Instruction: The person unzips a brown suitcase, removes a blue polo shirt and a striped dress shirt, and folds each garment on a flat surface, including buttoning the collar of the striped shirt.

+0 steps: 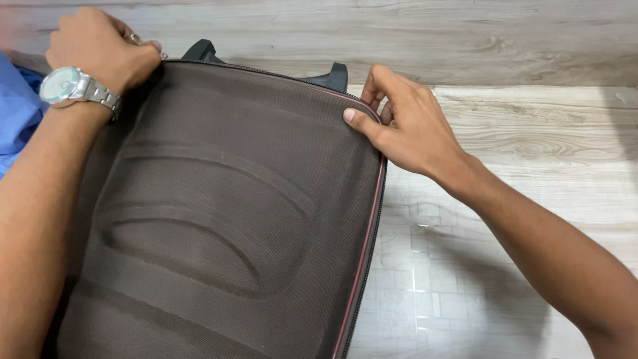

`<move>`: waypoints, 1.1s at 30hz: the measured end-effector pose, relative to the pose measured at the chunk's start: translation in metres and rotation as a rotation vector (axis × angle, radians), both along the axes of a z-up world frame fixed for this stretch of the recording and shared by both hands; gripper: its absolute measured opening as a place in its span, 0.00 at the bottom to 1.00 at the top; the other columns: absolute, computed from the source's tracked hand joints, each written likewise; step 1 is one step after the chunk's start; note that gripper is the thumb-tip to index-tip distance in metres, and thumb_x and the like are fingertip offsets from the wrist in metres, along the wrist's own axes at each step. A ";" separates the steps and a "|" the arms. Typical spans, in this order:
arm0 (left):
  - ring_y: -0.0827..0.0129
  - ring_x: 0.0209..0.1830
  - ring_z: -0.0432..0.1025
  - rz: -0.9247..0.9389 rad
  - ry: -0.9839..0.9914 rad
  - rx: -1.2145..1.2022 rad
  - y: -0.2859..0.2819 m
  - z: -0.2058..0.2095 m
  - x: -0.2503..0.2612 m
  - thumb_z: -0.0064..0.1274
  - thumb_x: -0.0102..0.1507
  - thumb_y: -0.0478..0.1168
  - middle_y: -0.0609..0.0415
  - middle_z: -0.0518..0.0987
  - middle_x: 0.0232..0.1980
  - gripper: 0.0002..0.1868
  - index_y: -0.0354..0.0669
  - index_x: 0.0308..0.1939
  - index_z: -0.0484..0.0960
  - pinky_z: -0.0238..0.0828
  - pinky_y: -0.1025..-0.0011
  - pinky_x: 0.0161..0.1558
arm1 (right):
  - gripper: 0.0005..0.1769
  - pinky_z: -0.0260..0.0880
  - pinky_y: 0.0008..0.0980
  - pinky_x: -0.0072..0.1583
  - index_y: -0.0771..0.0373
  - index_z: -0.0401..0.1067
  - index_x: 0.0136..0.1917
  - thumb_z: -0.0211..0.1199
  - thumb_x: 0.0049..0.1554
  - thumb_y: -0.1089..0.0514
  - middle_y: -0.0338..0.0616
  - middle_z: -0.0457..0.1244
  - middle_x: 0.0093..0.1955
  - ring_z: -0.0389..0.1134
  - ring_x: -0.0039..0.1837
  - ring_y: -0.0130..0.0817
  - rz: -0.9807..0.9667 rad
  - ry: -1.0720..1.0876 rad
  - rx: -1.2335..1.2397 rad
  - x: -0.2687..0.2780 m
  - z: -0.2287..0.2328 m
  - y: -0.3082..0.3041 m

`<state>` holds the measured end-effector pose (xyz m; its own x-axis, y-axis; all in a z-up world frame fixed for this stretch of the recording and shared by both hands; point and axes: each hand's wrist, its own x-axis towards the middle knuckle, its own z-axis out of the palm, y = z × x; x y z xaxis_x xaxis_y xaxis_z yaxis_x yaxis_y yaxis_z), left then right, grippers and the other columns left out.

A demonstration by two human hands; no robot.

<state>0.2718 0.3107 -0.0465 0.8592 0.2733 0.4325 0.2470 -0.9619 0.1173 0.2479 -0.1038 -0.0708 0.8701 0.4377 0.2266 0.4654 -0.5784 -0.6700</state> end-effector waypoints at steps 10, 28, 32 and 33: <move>0.62 0.33 0.78 0.239 0.459 -0.631 0.101 -0.030 -0.042 0.54 0.67 0.53 0.50 0.84 0.35 0.19 0.38 0.39 0.86 0.77 0.63 0.33 | 0.15 0.64 0.38 0.35 0.59 0.64 0.49 0.62 0.59 0.47 0.48 0.65 0.30 0.67 0.30 0.35 -0.156 0.239 -0.027 -0.017 0.001 -0.015; 0.54 0.54 0.72 -0.960 0.037 -0.116 -0.248 0.063 -0.262 0.54 0.59 0.56 0.47 0.79 0.52 0.24 0.43 0.51 0.79 0.68 0.56 0.53 | 0.20 0.54 0.33 0.40 0.64 0.65 0.48 0.56 0.67 0.44 0.39 0.57 0.35 0.54 0.37 0.27 0.022 0.094 0.273 -0.030 0.017 -0.031; 0.64 0.64 0.73 -1.129 -0.037 0.213 -0.275 0.036 -0.298 0.48 0.67 0.48 0.55 0.81 0.52 0.11 0.45 0.43 0.79 0.64 0.52 0.68 | 0.20 0.61 0.31 0.50 0.63 0.59 0.59 0.50 0.73 0.43 0.38 0.57 0.43 0.58 0.44 0.27 0.355 0.257 0.783 -0.036 0.021 -0.032; 0.61 0.64 0.73 -1.121 0.062 0.352 -0.272 0.034 -0.303 0.48 0.65 0.47 0.52 0.82 0.49 0.13 0.42 0.42 0.81 0.62 0.50 0.69 | 0.21 0.64 0.32 0.54 0.63 0.57 0.62 0.49 0.74 0.42 0.40 0.59 0.46 0.61 0.47 0.28 0.435 0.282 0.876 -0.040 0.023 -0.032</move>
